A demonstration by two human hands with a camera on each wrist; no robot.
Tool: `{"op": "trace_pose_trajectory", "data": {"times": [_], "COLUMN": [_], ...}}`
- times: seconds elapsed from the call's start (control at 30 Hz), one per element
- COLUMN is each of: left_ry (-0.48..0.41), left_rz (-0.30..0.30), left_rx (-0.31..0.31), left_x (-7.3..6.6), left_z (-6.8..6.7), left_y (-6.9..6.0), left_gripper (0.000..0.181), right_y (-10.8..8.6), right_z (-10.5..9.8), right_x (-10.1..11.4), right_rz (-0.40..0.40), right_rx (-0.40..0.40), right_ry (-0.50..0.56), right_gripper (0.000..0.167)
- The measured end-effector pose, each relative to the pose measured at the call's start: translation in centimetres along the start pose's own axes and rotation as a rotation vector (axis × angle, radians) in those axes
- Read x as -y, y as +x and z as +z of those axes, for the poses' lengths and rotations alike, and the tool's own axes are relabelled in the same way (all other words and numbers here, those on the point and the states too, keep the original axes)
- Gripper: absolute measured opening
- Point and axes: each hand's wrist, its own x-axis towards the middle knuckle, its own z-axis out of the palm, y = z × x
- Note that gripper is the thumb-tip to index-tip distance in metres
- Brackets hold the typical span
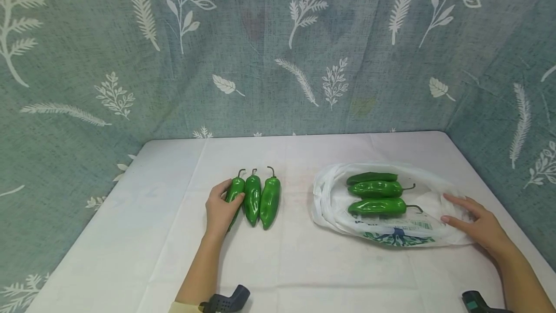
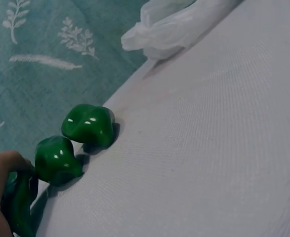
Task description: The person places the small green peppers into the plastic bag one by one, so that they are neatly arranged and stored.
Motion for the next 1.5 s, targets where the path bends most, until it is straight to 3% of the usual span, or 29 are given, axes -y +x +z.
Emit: {"op": "trace_pose_trajectory", "data": {"times": [0.13, 0.4, 0.7, 1.1, 1.5], "left_ry": [-0.036, -0.058, -0.033, -0.064, -0.105], "left_rz": [0.036, 0.045, 0.084, 0.12, 0.279], "left_rx": [-0.024, -0.021, 0.028, 0.093, 0.137], "left_x": [-0.4, -1.8, -3.7, -6.2, -8.5], "left_z": [0.0, 0.0, 0.6, 2.8, 5.7], "left_y": [0.1, -0.1, -0.3, -0.3, -0.5], "left_gripper": [0.054, 0.054, 0.053, 0.052, 0.05], "right_y": [-0.1, -0.1, 0.1, 0.0, 0.0], "right_z": [0.0, -0.1, 0.0, -0.1, -0.1], "right_x": [0.1, 0.1, 0.0, 0.2, 0.2], "right_rz": [0.004, 0.004, 0.024, 0.041, 0.047], "right_rx": [0.002, -0.004, 0.004, 0.018, 0.017], "right_ry": [0.003, 0.008, 0.004, 0.026, 0.024], "right_gripper": [0.071, 0.071, 0.072, 0.072, 0.072]}}
